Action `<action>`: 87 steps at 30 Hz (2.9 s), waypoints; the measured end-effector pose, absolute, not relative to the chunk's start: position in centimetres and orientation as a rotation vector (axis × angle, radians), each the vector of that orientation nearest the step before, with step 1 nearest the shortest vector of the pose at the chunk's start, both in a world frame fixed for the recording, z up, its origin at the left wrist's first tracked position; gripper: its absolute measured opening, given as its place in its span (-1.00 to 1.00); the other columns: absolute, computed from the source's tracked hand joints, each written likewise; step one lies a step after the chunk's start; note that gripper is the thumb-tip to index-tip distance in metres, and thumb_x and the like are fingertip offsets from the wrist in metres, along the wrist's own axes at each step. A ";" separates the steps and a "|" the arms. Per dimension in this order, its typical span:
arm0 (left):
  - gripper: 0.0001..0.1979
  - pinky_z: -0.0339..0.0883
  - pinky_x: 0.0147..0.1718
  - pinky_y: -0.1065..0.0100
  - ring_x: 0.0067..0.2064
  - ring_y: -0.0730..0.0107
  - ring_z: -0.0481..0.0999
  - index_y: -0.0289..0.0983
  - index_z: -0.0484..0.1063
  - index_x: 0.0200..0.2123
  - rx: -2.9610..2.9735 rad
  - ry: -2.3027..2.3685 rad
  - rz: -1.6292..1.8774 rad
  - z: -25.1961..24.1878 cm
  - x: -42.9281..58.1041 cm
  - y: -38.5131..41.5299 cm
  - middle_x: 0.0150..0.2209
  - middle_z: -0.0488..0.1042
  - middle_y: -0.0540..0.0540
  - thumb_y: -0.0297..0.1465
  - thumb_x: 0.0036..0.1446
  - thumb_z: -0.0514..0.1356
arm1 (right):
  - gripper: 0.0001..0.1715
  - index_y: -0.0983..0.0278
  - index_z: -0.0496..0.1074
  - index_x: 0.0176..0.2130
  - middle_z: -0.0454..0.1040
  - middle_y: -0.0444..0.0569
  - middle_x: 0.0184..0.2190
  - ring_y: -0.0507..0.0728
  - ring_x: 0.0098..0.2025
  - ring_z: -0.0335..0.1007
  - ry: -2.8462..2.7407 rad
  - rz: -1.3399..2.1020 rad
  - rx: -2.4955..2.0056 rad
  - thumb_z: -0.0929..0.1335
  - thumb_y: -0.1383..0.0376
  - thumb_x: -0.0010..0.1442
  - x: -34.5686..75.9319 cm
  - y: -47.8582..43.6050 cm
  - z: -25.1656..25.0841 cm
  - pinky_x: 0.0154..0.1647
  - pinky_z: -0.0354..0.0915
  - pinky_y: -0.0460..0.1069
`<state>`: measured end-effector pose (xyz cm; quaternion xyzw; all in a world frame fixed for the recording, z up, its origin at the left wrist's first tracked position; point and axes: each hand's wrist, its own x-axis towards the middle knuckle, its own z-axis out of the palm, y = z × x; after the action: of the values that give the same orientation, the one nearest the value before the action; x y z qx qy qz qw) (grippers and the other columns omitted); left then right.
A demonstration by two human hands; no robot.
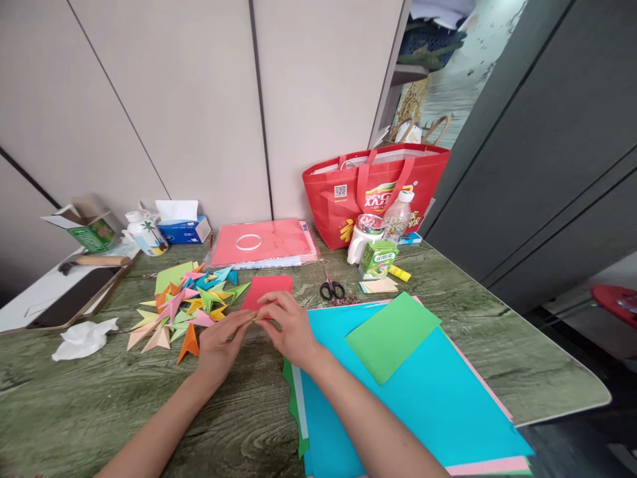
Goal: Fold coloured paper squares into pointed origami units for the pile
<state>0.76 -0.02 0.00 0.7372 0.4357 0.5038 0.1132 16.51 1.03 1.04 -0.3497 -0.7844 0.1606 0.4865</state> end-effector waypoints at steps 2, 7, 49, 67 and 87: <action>-0.84 0.40 -0.31 0.30 -0.36 0.32 0.53 -0.18 0.50 -0.37 2.097 1.309 1.450 0.0 0.8 0.0 -0.38 0.56 -0.07 -0.43 -0.01 0.13 | -0.87 0.24 0.39 -0.36 0.34 0.03 -0.21 0.09 -0.17 0.27 -1.956 0.329 -0.862 0.25 0.36 0.12 16.6 1.0 0.9 -0.22 0.25 -0.02; -0.86 0.42 -0.52 0.37 -0.54 0.36 0.50 -0.26 0.51 -0.39 1.700 1.237 1.329 0.6 1.2 -0.1 -0.49 0.55 -0.06 -0.39 -0.05 0.17 | -0.85 0.22 0.40 -0.35 0.31 0.04 -0.20 0.09 -0.17 0.26 -1.942 0.253 -0.855 0.24 0.35 0.13 16.6 1.0 0.7 -0.23 0.26 -0.02; -0.77 0.38 -0.28 0.31 -0.38 0.35 0.50 -0.37 0.47 -0.28 0.775 0.825 1.070 1.2 0.7 0.8 -0.44 0.52 -0.13 -0.38 -0.03 0.21 | -0.70 0.36 0.38 -0.19 0.37 0.20 -0.24 0.27 -0.19 0.32 -1.631 -0.024 -2.400 0.26 0.27 0.08 22.8 5.3 -0.2 -0.23 0.12 0.10; -0.86 0.28 -0.13 0.14 -0.24 0.29 0.48 -0.28 0.37 -0.39 0.689 0.701 1.139 1.1 0.7 0.8 -0.42 0.45 -0.01 -0.51 -0.10 0.25 | -0.35 0.29 0.31 -0.10 0.39 -0.13 -0.49 0.03 -0.46 0.34 -1.267 1.155 -0.978 0.46 0.26 -0.24 18.1 3.9 0.3 -0.44 0.28 -0.07; -0.86 0.22 -0.61 0.49 -0.54 0.52 0.28 -0.31 0.38 -0.50 1.076 1.005 1.291 1.0 1.7 0.1 -0.55 0.33 0.03 -0.36 -0.12 0.25 | -0.49 0.31 0.34 -0.17 0.42 -0.08 -0.51 0.06 -0.44 0.37 -1.392 1.240 -0.894 0.42 0.18 -0.15 16.5 1.9 0.9 -0.37 0.30 -0.03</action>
<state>1.69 0.11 1.01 0.4560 0.4260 0.5472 0.5579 16.48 1.92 0.92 -0.3716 -0.5783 0.5154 0.5117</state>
